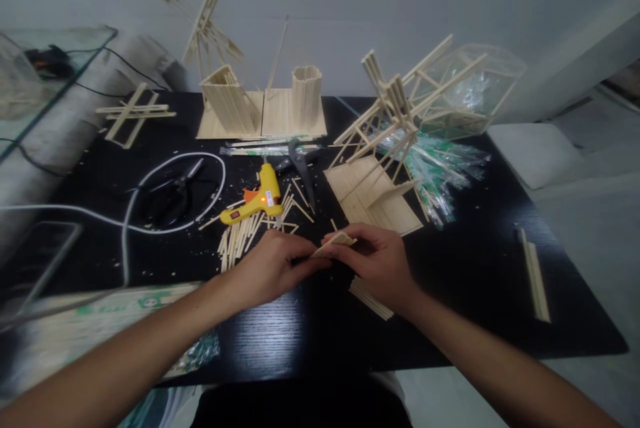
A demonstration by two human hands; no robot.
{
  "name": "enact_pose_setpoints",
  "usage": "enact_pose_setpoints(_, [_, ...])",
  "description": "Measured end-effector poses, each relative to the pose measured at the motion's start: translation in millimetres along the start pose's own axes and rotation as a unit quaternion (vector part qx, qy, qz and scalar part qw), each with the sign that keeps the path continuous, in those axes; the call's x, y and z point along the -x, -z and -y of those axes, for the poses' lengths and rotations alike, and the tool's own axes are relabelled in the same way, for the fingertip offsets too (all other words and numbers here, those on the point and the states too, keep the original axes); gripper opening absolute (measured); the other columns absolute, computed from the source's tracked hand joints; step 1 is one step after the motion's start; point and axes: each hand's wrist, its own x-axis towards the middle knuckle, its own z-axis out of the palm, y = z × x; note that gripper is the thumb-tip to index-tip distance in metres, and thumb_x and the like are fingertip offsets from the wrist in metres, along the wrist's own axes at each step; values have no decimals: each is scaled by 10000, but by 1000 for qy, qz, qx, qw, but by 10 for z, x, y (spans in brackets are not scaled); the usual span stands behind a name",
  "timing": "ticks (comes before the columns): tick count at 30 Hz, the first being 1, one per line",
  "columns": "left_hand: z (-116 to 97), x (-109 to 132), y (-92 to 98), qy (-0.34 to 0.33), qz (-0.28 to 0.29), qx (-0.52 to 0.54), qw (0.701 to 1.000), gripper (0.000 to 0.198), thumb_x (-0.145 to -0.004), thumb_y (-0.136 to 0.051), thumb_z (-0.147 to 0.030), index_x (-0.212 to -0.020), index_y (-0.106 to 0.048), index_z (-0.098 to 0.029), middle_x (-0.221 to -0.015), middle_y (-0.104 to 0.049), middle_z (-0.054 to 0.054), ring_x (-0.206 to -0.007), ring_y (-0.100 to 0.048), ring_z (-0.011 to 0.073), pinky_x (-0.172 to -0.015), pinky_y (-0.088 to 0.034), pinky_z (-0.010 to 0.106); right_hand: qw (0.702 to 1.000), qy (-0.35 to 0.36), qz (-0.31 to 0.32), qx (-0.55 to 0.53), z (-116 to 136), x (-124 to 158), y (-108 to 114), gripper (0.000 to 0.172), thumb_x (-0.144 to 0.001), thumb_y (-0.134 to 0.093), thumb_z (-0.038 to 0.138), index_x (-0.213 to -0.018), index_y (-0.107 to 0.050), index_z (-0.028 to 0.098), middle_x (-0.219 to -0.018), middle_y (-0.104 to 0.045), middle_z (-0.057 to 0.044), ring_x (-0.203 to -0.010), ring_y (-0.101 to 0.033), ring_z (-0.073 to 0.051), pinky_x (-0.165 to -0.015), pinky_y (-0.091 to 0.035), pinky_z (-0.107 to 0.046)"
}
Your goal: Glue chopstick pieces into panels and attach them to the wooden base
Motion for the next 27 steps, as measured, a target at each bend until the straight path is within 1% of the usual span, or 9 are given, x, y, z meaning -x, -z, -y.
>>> enact_pose_setpoints(4, [-4, -10, 6, -1, -8, -3, 1000, 455, -1030, -586, -373, -639, -637, -148, -519, -498, -54, -472, -417, 72, -497, -307, 221, 1000, -3, 3, 4, 11, -2, 0, 107, -774, -882, 347, -809, -821, 267, -824, -822, -20, -776, -783, -211, -735, -643, -332])
enact_pose_setpoints(6, [-8, -16, 18, -9, -8, 5, 1000, 394, -1020, -610, -376, -703, -689, -155, -577, -598, -32, -512, -516, 87, -536, -382, 220, 1000, -7, 2, 0, 17, -19, 12, 108, -775, -877, 347, -814, -819, 265, -824, -820, -17, -772, -778, -208, -737, -642, -329])
enact_pose_setpoints(8, [-8, -14, 61, -21, -22, 6, 1000, 268, -983, -672, -409, -891, -759, -172, -745, -729, 13, -652, -658, 133, -633, -486, 243, 1000, -16, -4, -7, 15, -45, 31, 130, -770, -876, 363, -830, -817, 264, -817, -815, -9, -767, -771, -204, -743, -642, -331])
enact_pose_setpoints(11, [31, 8, 215, -19, -99, -29, 995, 255, -974, -677, -390, -1117, -751, -192, -998, -795, 70, -867, -736, 201, -789, -561, 318, 998, -50, -27, -21, -11, -92, 62, 214, -756, -886, 425, -851, -805, 251, -824, -804, -7, -775, -761, -204, -762, -641, -336])
enact_pose_setpoints(13, [100, 26, 363, 30, -167, -71, 983, 199, -992, -581, -269, -1087, -739, -194, -1023, -788, 73, -902, -733, 215, -833, -568, 355, 994, -82, -39, -53, -43, -122, 73, 281, -735, -900, 469, -845, -783, 238, -826, -796, -8, -773, -760, -205, -769, -644, -339])
enact_pose_setpoints(15, [200, 37, 508, 81, -216, -145, 962, 258, -888, -584, -178, -1120, -697, -185, -1097, -754, 96, -983, -704, 261, -897, -560, 419, 987, -117, -34, -103, -77, -143, 74, 338, -718, -906, 506, -845, -754, 232, -819, -783, -1, -751, -765, -206, -766, -653, -351])
enact_pose_setpoints(18, [359, 38, 648, 128, -192, -255, 939, 424, -742, -627, -160, -1166, -631, -162, -1181, -676, 147, -1111, -624, 352, -982, -515, 516, 974, -160, -12, -159, -105, -156, 66, 373, -733, -893, 529, -887, -733, 229, -837, -765, 10, -717, -771, -196, -743, -667, -358])
enact_pose_setpoints(21, [464, 33, 670, 167, -148, -300, 927, 453, -734, -651, -217, -1179, -604, -147, -1231, -623, 176, -1138, -587, 397, -984, -497, 555, 968, -178, -3, -176, -99, -156, 62, 363, -773, -866, 528, -929, -732, 229, -856, -759, 4, -736, -776, -192, -712, -671, -343])
enact_pose_setpoints(27, [482, 27, 633, 173, -102, -332, 922, 329, -782, -644, -295, -1076, -601, -153, -1194, -605, 169, -1058, -581, 359, -934, -502, 518, 967, -187, 14, -174, -72, -140, 72, 391, -714, -921, 378, -1025, -736, 233, -936, -771, -10, -821, -775, -199, -740, -677, -355])
